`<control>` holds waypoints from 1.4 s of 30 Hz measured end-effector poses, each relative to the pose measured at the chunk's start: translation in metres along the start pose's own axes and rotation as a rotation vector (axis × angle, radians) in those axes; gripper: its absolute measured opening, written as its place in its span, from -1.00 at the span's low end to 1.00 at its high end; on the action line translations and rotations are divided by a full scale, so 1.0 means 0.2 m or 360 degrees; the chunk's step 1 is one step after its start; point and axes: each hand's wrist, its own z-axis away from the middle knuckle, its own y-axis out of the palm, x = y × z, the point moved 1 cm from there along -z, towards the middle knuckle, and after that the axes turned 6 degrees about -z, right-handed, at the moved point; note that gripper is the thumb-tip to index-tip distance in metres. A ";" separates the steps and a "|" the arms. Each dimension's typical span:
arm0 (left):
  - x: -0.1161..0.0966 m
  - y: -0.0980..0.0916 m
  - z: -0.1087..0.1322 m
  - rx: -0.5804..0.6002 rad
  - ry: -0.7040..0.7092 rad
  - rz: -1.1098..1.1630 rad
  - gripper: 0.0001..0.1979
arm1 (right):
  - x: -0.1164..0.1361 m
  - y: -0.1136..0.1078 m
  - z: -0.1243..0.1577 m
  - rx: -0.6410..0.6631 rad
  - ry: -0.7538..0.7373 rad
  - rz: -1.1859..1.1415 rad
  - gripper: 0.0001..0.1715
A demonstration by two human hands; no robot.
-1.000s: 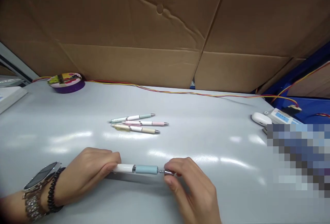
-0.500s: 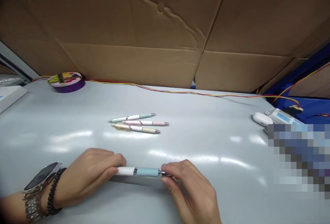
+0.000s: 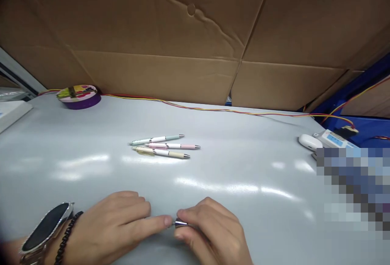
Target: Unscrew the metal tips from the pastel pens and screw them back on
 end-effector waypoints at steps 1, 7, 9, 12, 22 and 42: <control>0.00 0.00 0.00 -0.0001 0.0009 -0.0012 -0.57 | 0.01 0.00 -0.01 0.0019 0.0017 0.0003 -0.85; 0.01 -0.01 0.01 0.0014 0.0061 -0.0088 -0.57 | 0.03 0.00 -0.01 -0.0030 -0.0014 0.0007 -0.83; 0.01 -0.02 0.01 -0.0003 0.0053 -0.0128 -0.59 | 0.03 0.01 -0.01 -0.0076 -0.0025 0.0002 -0.88; 0.01 -0.02 0.01 -0.0001 0.0036 -0.0165 -0.60 | 0.02 0.02 0.00 -0.0111 0.0007 -0.0022 -0.91; 0.08 -0.02 0.04 -0.0035 -0.0093 -0.0262 -0.56 | -0.09 -0.16 0.07 -0.0346 0.0323 0.0620 -0.88; 0.09 -0.02 0.00 -0.0065 -0.0253 0.0111 -0.80 | -0.01 -0.07 0.00 -0.0088 0.0398 0.0516 -0.73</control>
